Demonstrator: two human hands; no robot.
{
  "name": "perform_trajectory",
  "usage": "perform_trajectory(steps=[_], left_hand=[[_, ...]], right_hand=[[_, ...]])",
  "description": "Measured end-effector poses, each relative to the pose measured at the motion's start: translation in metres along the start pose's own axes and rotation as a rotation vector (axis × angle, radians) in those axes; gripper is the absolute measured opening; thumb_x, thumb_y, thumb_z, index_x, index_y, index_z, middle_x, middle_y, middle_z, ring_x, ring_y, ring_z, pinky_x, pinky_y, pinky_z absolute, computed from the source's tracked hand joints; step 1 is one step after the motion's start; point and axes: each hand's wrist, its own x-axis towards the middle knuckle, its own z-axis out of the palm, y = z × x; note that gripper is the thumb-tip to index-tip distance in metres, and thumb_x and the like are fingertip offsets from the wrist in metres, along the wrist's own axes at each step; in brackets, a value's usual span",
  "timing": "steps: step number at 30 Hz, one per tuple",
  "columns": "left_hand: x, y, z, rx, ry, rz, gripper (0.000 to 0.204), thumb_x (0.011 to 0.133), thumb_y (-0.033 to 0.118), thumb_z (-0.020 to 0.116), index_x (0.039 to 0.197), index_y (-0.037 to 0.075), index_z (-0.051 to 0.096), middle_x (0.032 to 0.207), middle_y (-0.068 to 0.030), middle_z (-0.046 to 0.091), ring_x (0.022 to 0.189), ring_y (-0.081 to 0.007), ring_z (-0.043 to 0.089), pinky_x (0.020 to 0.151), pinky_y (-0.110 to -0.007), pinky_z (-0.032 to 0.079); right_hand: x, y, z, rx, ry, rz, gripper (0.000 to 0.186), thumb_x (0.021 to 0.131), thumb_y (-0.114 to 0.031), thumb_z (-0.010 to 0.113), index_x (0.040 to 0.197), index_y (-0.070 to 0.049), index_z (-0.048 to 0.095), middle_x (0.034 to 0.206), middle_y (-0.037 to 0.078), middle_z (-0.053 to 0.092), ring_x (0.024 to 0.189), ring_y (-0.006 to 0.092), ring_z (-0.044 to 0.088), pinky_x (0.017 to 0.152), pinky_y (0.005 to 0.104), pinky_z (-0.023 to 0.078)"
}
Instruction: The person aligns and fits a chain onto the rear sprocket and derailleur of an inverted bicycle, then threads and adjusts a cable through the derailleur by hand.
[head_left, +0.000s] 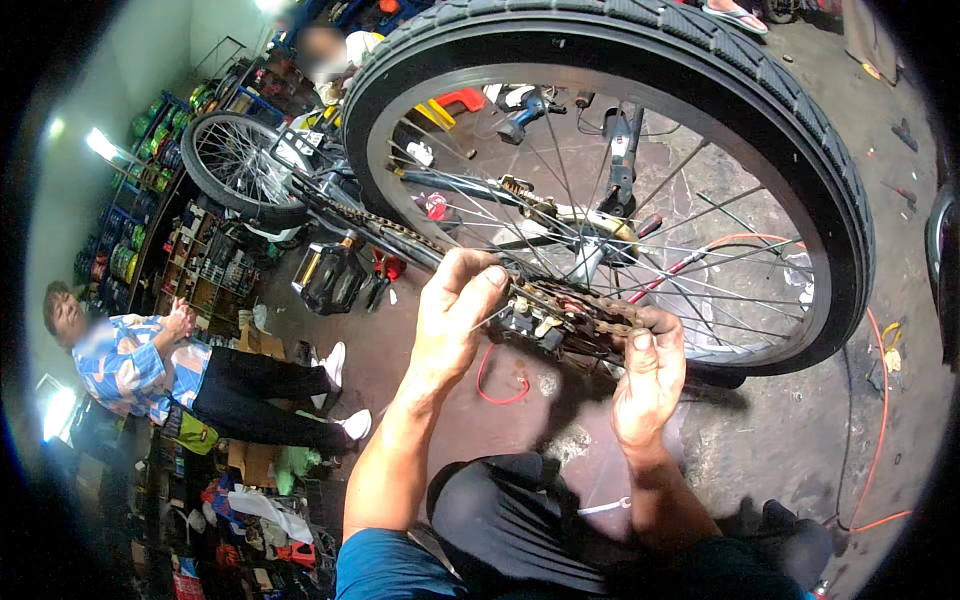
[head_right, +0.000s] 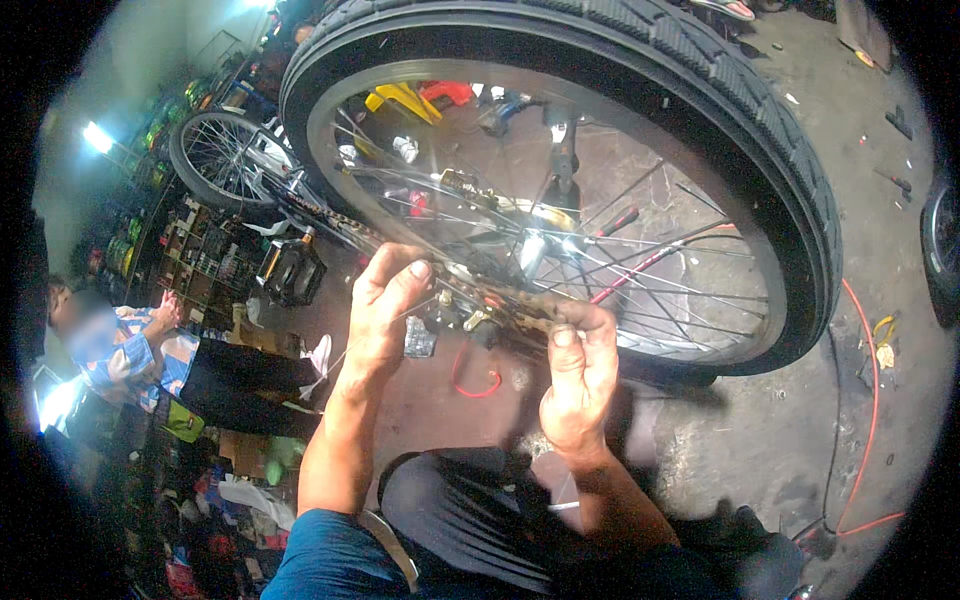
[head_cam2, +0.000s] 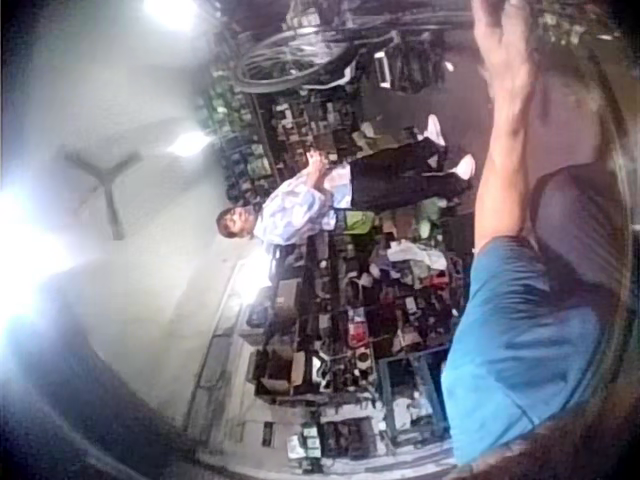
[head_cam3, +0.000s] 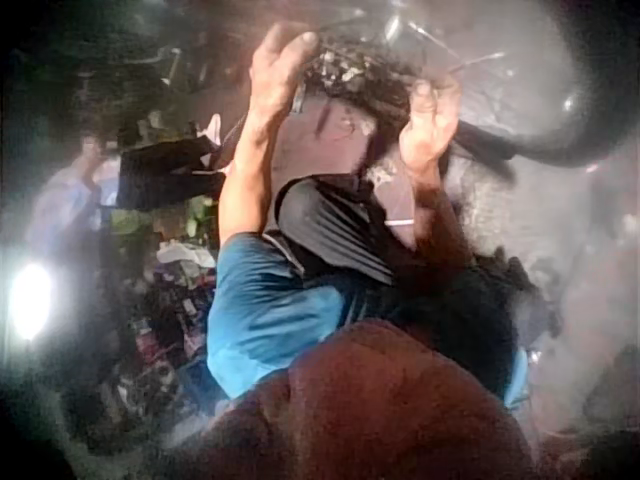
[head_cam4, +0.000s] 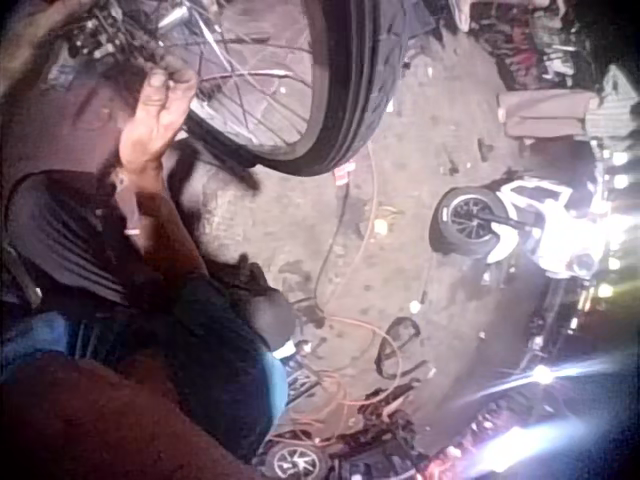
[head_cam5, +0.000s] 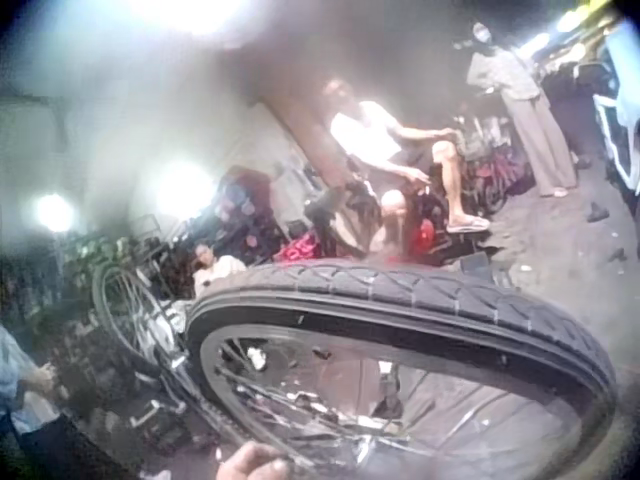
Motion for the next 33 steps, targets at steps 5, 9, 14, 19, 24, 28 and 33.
perform_trajectory(steps=[5,9,14,19,24,28,33], left_hand=[[0.002,-0.004,-0.003,0.073,0.032,0.036,0.02,0.087,0.017,0.057,0.097,-0.001,0.055,0.081,0.0006,0.054,0.073,-0.0058,0.046,0.067,-0.021,0.039],[0.007,-0.01,-0.003,-0.067,0.018,-0.009,0.018,0.086,0.015,0.059,0.096,0.0,0.056,0.081,0.0004,0.055,0.073,-0.006,0.046,0.068,-0.021,0.039],[0.007,-0.014,-0.002,-0.195,0.03,0.0,0.016,0.086,0.013,0.059,0.094,0.0,0.056,0.079,0.0004,0.054,0.072,-0.0061,0.046,0.067,-0.021,0.039],[0.008,-0.017,-0.002,-0.23,0.039,0.02,0.015,0.086,0.015,0.06,0.092,0.002,0.055,0.077,0.0006,0.054,0.071,-0.006,0.046,0.065,-0.021,0.039],[0.009,-0.019,0.0,-0.257,0.017,0.019,0.015,0.086,0.014,0.06,0.091,0.001,0.055,0.078,-0.0003,0.055,0.071,-0.0059,0.047,0.064,-0.022,0.039],[0.012,-0.022,0.0,-0.303,0.007,0.031,0.015,0.085,0.013,0.06,0.09,0.0,0.055,0.078,-0.0004,0.055,0.07,-0.0056,0.046,0.063,-0.021,0.039],[0.013,-0.028,-0.003,-0.254,0.011,0.084,0.015,0.085,0.013,0.059,0.089,0.0,0.054,0.077,-0.0004,0.054,0.07,-0.006,0.045,0.064,-0.021,0.038]], right_hand=[[0.007,-0.016,0.003,-0.034,-0.119,0.095,0.034,0.084,-0.019,0.061,0.106,0.002,0.047,0.104,0.013,0.056,0.094,0.0163,0.053,0.089,0.0304,0.04],[0.013,-0.014,-0.002,-0.05,-0.092,0.14,0.027,0.085,-0.018,0.062,0.102,-0.001,0.049,0.099,0.008,0.058,0.09,0.0122,0.053,0.085,0.0269,0.041],[0.007,-0.012,0.0,-0.071,-0.052,0.085,0.021,0.087,-0.015,0.059,0.101,-0.002,0.049,0.097,0.007,0.058,0.088,0.0115,0.053,0.083,0.0254,0.041],[0.002,-0.011,-0.004,-0.262,-0.023,0.146,0.019,0.082,-0.006,0.056,0.1,-0.004,0.05,0.09,0.002,0.053,0.082,0.0078,0.047,0.077,0.0205,0.037],[0.008,-0.022,-0.001,-0.231,-0.016,0.214,0.017,0.082,-0.005,0.056,0.097,-0.006,0.05,0.081,-0.002,0.049,0.07,0.005,0.043,0.062,0.0187,0.036],[0.009,-0.023,-0.003,-0.214,-0.012,0.232,0.016,0.083,-0.008,0.057,0.098,-0.004,0.054,0.083,-0.001,0.053,0.071,0.0056,0.046,0.062,0.0197,0.037],[0.014,-0.026,-0.003,-0.317,-0.105,0.201,0.022,0.088,-0.018,0.061,0.1,-0.001,0.057,0.093,0.005,0.062,0.083,0.0107,0.056,0.075,0.0228,0.044]])
